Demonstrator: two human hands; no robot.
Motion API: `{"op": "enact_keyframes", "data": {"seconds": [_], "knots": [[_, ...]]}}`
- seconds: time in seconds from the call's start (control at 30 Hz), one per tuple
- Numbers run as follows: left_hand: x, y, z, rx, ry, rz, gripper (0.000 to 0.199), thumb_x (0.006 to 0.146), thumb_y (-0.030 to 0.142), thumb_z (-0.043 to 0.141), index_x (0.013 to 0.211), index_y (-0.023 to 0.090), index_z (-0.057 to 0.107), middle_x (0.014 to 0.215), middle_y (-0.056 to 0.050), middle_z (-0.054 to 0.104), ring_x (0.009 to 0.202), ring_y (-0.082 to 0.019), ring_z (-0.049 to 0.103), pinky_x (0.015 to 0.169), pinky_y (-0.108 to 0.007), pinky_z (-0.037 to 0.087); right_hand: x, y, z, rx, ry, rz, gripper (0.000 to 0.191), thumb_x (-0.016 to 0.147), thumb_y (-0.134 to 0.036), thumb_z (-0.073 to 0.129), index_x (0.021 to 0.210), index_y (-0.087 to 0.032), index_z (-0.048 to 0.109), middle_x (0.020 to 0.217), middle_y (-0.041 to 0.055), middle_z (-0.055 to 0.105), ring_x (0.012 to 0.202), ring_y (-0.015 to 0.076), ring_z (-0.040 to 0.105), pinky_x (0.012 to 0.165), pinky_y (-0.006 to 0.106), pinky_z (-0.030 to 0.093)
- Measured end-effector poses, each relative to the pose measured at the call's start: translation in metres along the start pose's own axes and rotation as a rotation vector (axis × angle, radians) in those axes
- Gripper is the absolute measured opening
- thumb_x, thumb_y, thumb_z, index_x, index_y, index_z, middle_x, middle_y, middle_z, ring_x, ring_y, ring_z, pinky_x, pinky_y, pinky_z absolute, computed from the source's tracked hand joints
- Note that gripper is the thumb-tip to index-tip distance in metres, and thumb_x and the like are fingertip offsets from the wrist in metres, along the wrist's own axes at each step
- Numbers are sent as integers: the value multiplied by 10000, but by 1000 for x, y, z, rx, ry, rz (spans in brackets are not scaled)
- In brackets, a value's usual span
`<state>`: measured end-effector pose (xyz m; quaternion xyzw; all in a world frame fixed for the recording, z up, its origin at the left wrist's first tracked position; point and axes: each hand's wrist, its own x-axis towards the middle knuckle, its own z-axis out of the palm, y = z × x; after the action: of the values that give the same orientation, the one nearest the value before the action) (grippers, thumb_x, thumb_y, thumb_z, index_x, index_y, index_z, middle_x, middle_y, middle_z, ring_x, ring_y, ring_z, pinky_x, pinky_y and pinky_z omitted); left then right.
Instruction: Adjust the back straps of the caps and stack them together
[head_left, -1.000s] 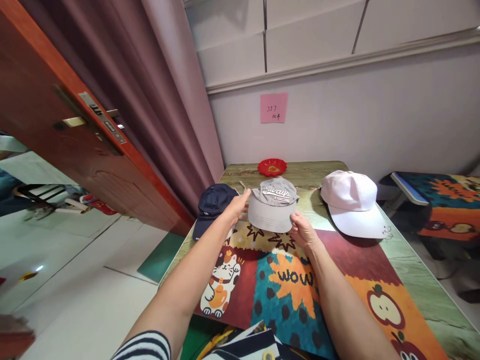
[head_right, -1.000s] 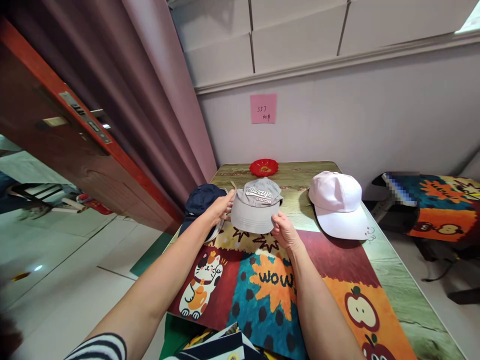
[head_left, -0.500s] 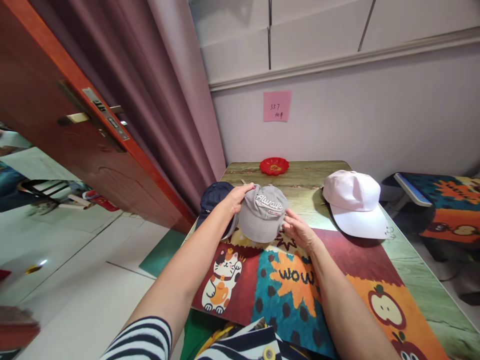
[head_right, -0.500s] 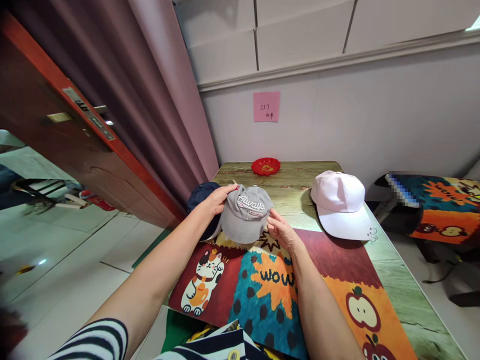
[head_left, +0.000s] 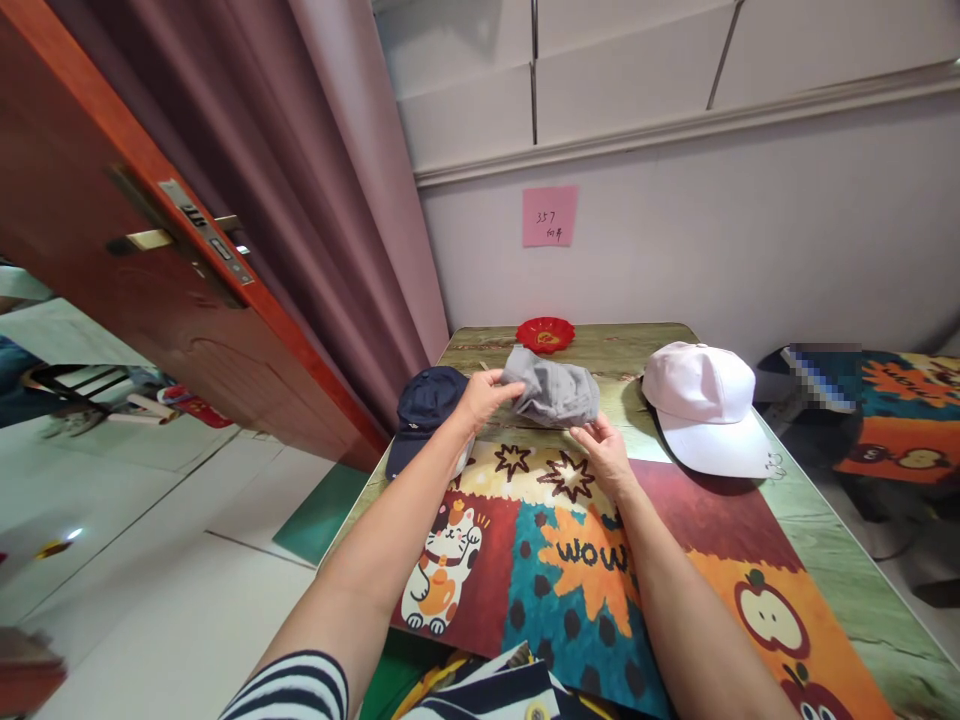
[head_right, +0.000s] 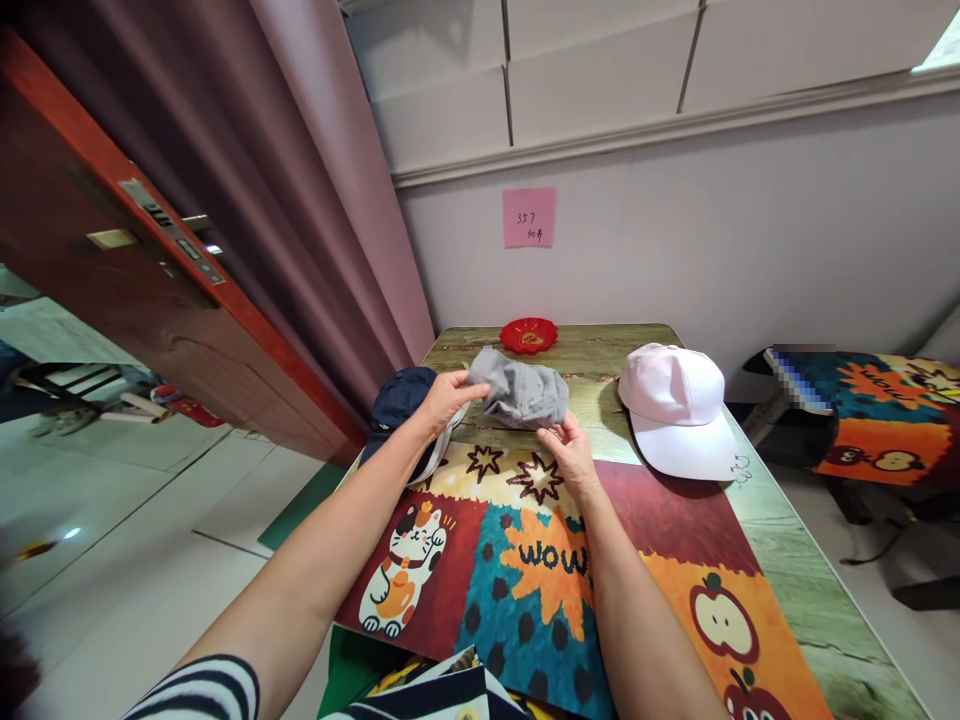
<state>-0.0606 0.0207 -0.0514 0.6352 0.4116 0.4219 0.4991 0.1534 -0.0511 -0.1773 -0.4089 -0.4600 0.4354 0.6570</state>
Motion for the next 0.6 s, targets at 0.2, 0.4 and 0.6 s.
{"op": "enact_keyframes", "data": {"seconds": [0.2,0.4,0.6], "knots": [[-37,-61,-6,202,-82,-174,358,613,377,803,867,134,734,788,-23,713,717,-177,622,711,-281,473,3,0,-31,-564,132,-208,332,875,-474,563,798,-209,748,1047,117,761,1090,303,651,1033,448,439],[-39,-62,7,478,156,-150,407,748,584,685,730,178,671,577,24,553,603,-155,527,584,-254,372,-1,-7,-33,-742,171,-146,543,930,-624,451,837,-195,771,836,96,762,835,274,684,781,360,461],[-28,-60,23,673,256,-156,250,770,400,674,637,189,687,602,-9,624,623,-168,559,618,-269,370,-2,-11,-17,-863,150,-99,520,848,-645,585,1041,-206,787,743,69,732,751,269,666,726,350,430]]}}
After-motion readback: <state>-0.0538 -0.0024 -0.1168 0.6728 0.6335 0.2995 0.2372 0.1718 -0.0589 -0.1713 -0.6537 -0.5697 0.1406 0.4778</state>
